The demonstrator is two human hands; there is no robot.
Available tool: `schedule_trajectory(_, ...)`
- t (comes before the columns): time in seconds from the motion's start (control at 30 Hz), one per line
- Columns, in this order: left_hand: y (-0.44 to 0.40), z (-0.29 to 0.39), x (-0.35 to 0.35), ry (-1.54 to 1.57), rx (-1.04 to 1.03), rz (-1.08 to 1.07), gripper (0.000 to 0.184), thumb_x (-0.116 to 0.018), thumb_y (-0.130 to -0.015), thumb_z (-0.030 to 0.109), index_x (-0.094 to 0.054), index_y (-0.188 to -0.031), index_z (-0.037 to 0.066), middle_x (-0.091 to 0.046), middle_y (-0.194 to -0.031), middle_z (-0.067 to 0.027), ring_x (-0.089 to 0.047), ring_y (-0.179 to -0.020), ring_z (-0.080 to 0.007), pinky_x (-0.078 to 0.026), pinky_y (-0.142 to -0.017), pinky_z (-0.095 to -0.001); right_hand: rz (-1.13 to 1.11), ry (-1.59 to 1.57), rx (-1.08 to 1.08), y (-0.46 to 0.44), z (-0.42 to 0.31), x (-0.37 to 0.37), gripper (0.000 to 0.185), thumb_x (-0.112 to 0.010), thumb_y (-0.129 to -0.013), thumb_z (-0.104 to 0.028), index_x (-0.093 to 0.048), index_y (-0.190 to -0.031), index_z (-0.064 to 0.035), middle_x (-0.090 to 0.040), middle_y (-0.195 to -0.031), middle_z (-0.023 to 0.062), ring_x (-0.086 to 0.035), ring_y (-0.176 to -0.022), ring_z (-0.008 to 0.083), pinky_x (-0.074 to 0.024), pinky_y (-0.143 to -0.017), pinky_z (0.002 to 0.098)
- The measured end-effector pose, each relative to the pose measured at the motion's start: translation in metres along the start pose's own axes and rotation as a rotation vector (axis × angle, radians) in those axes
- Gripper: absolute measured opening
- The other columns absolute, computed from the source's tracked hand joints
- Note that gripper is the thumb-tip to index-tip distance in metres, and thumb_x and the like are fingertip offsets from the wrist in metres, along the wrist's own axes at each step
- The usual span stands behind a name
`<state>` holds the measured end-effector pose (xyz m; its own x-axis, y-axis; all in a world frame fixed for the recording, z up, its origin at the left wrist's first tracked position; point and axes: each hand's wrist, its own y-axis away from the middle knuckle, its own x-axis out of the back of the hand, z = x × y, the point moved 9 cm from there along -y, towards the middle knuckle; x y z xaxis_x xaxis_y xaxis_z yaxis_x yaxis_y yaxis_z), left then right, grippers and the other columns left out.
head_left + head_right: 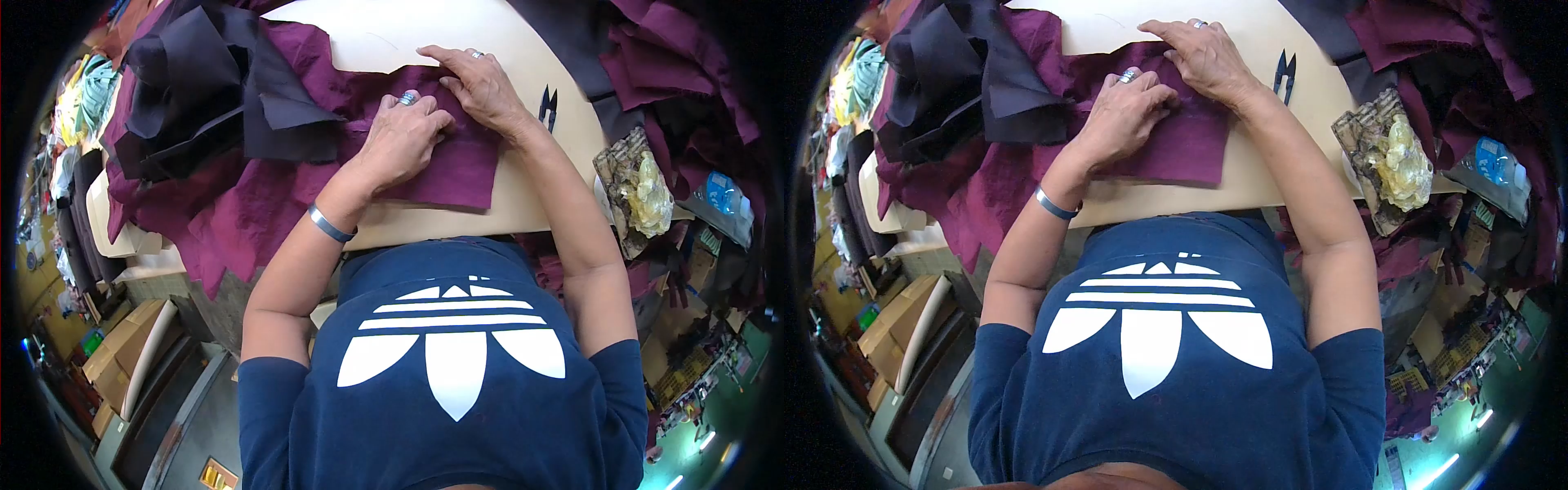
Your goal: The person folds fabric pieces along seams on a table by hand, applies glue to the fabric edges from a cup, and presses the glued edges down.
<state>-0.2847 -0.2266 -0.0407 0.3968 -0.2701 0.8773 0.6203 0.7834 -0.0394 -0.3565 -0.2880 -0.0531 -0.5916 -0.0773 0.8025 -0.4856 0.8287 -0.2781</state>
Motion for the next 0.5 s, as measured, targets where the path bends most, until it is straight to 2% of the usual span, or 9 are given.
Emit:
schedule_trajectory(0.17,-0.002,0.008,-0.002,-0.03,-0.035,0.061,0.008,-0.055,-0.08,0.011,-0.061,-0.086,0.011,-0.055,-0.083,-0.0063,-0.053,-0.082,-0.0239,-0.036,-0.072,-0.0385,0.02,-0.038,0.031,0.001,0.0,0.004,0.046,-0.056,-0.083,-0.008,-0.048,-0.126,-0.0213,-0.063,-0.105,0.0075,-0.061,-0.091,0.0253,-0.0422,-0.08,0.0381)
schedule_trajectory(0.27,-0.006,0.01,-0.009,-0.062,0.005,0.107,0.011,-0.054,-0.081,0.011,-0.064,-0.086,0.013,-0.054,-0.084,-0.0063,-0.053,-0.081,-0.0236,-0.036,-0.072,-0.0379,0.048,-0.031,0.14,0.001,0.0,-0.002,0.046,-0.054,-0.084,-0.008,-0.047,-0.127,-0.021,-0.062,-0.101,0.0075,-0.059,-0.09,0.0253,-0.0421,-0.08,0.0378)
schedule_trajectory(0.37,-0.006,0.003,-0.01,0.052,0.045,0.034,0.011,-0.057,-0.082,0.013,-0.062,-0.091,0.012,-0.053,-0.085,-0.0049,-0.052,-0.083,-0.0238,-0.036,-0.073,-0.0354,0.035,0.004,0.172,0.003,-0.003,-0.002,0.044,-0.053,-0.085,-0.009,-0.046,-0.127,-0.0212,-0.061,-0.096,0.0064,-0.058,-0.088,0.0248,-0.0421,-0.079,0.038)
schedule_trajectory(0.47,-0.006,0.003,-0.011,0.052,-0.007,-0.085,0.01,-0.056,-0.082,0.013,-0.063,-0.089,0.012,-0.053,-0.084,-0.0047,-0.051,-0.083,-0.023,-0.036,-0.072,-0.0355,-0.034,0.026,0.154,0.004,-0.003,-0.004,0.052,-0.057,-0.082,-0.005,-0.044,-0.13,-0.0181,-0.06,-0.099,0.0068,-0.057,-0.091,0.0244,-0.0413,-0.084,0.0389)
schedule_trajectory(0.5,-0.006,0.006,-0.008,0.024,-0.031,-0.047,0.01,-0.056,-0.082,0.013,-0.063,-0.089,0.012,-0.053,-0.084,-0.0045,-0.051,-0.083,-0.0228,-0.036,-0.072,-0.036,-0.033,0.031,0.153,0.004,-0.004,-0.004,0.051,-0.057,-0.082,-0.005,-0.044,-0.13,-0.0184,-0.06,-0.099,0.0064,-0.057,-0.092,0.0241,-0.0412,-0.083,0.0388)
